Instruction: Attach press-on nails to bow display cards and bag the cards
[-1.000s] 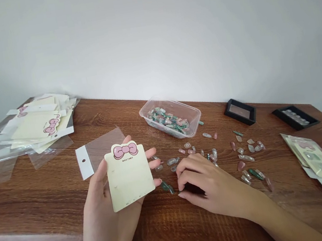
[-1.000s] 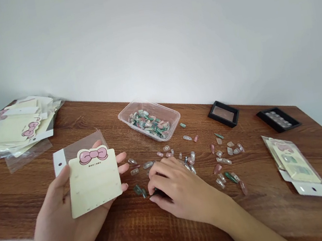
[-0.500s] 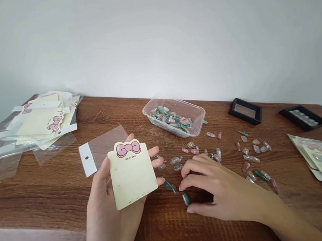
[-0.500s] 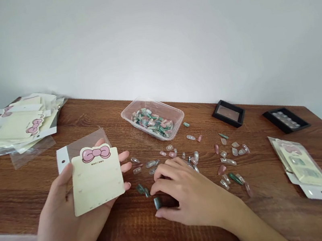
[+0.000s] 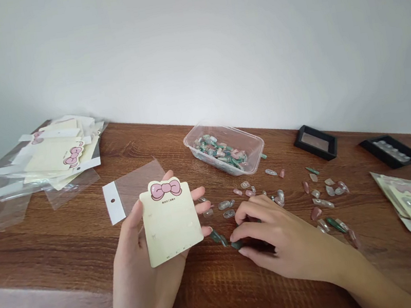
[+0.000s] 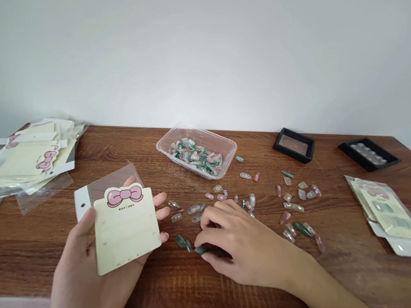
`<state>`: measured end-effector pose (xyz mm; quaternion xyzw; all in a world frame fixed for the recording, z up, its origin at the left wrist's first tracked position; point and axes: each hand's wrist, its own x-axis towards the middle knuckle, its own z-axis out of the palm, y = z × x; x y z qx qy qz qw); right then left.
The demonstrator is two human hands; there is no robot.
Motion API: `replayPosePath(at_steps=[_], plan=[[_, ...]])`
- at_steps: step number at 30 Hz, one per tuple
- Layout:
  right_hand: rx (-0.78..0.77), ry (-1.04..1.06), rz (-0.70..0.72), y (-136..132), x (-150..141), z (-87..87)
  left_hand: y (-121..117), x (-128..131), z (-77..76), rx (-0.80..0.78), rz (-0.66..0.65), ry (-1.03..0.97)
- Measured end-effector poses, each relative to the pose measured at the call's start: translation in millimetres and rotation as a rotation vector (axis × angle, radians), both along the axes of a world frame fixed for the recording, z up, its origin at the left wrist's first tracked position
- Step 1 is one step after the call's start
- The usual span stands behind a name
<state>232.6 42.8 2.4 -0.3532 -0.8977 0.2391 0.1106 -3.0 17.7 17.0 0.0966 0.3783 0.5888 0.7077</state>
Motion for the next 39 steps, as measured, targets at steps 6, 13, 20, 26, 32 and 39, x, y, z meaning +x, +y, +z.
replayPosePath(at_steps=[6, 13, 20, 26, 32, 39], plan=[[0.004, -0.013, 0.028, 0.2, 2.3, -1.1, -0.3, -0.8, -1.4, 0.005, -0.007, -0.009], [0.03, 0.02, -0.02, 0.0, -2.4, -2.8, 0.0, -0.7, 0.2, 0.006, -0.012, -0.005], [0.028, -0.003, -0.003, -1.5, -5.5, -5.4, 0.0, -0.9, -1.4, 0.018, -0.018, -0.006], [0.047, 0.005, 0.001, -2.8, -6.5, -4.0, -0.4, -1.2, -1.7, 0.019, -0.022, -0.005], [0.14, -0.01, -0.067, -1.0, -5.0, -5.0, -0.4, -0.7, -1.6, 0.014, -0.014, -0.012], [0.156, 0.01, -0.008, -1.1, -5.4, -7.4, -0.7, 0.1, -0.1, 0.009, -0.016, -0.009]])
